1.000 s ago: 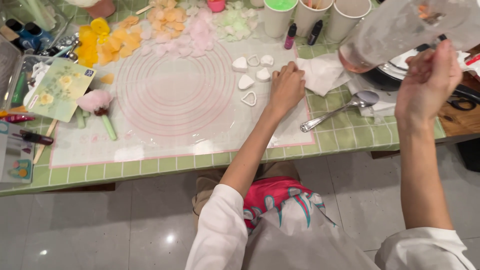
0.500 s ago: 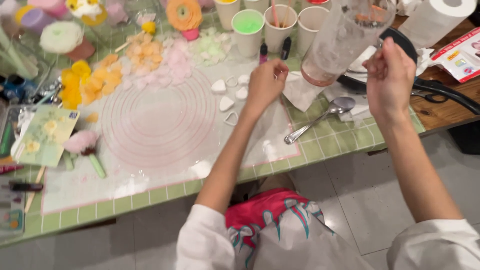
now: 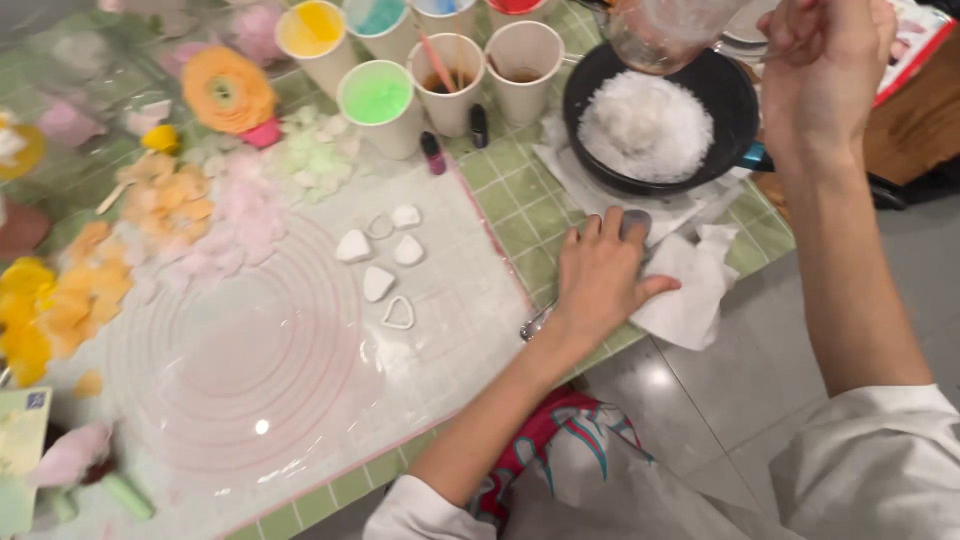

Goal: Assembling a decorative flower candle using wax petals and a wick.

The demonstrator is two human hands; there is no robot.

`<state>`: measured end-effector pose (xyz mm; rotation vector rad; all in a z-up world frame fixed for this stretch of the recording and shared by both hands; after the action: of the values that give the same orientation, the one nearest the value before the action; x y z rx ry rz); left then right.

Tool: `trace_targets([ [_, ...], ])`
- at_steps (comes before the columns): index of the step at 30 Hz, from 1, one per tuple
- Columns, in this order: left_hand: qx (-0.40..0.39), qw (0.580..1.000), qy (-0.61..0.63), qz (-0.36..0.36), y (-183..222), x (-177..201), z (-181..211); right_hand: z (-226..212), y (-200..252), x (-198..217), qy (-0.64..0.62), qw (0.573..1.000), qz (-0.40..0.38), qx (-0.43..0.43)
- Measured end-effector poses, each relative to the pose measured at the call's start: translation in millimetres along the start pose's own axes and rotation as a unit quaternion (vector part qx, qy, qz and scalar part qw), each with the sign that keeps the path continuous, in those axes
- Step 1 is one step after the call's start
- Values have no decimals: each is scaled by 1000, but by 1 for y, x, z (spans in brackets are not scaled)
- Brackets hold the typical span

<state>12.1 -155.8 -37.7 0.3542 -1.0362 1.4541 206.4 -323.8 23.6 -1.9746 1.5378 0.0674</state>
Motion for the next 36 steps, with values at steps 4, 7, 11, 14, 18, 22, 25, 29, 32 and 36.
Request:
trace_targets([
  [4, 7, 979, -202, 40, 2, -20, 17, -9, 17, 0, 2, 1000, 1, 14],
  [7, -55, 966, -244, 66, 7, -31, 27, -14, 30, 4, 8, 1000, 0, 20],
  [11, -228, 965, -113, 61, 22, -68, 36, -22, 48, 5, -4, 1000, -7, 17],
  [14, -213, 956, -202, -24, 24, -94, 39, -31, 59, 3, -15, 1000, -8, 13],
  [18, -212, 955, -208, -7, 18, -112, 64, -33, 72, 8, -28, 1000, -7, 6],
  [22, -213, 859, -433, -169, 6, -125, 81, -41, 82, 6, -28, 1000, -4, -3],
  [25, -224, 839, -441, -225, 0, -128, 76, -46, 86, 6, -21, 1000, -6, -2],
  [29, -238, 934, -232, -128, -7, -120, 42, -44, 81, 14, -19, 1000, -17, 4],
  [32, -125, 992, -17, -11, -10, -50, 12, -47, 80, 6, -20, 999, -34, 8],
  [36, -2, 982, 142, 128, -1, 37, -56, -42, 77, -4, -15, 999, -39, 12],
])
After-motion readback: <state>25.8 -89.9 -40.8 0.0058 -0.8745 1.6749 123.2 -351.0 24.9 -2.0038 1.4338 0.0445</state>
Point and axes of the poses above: each hand's wrist, its own y-axis away from the middle knuckle, its own x-axis out of the back of the hand, z = x × y, the point moved 3 cm from there along -y, towards the middle knuckle, and after that the axes turned 1 degree about z, right-handed, at the moved point
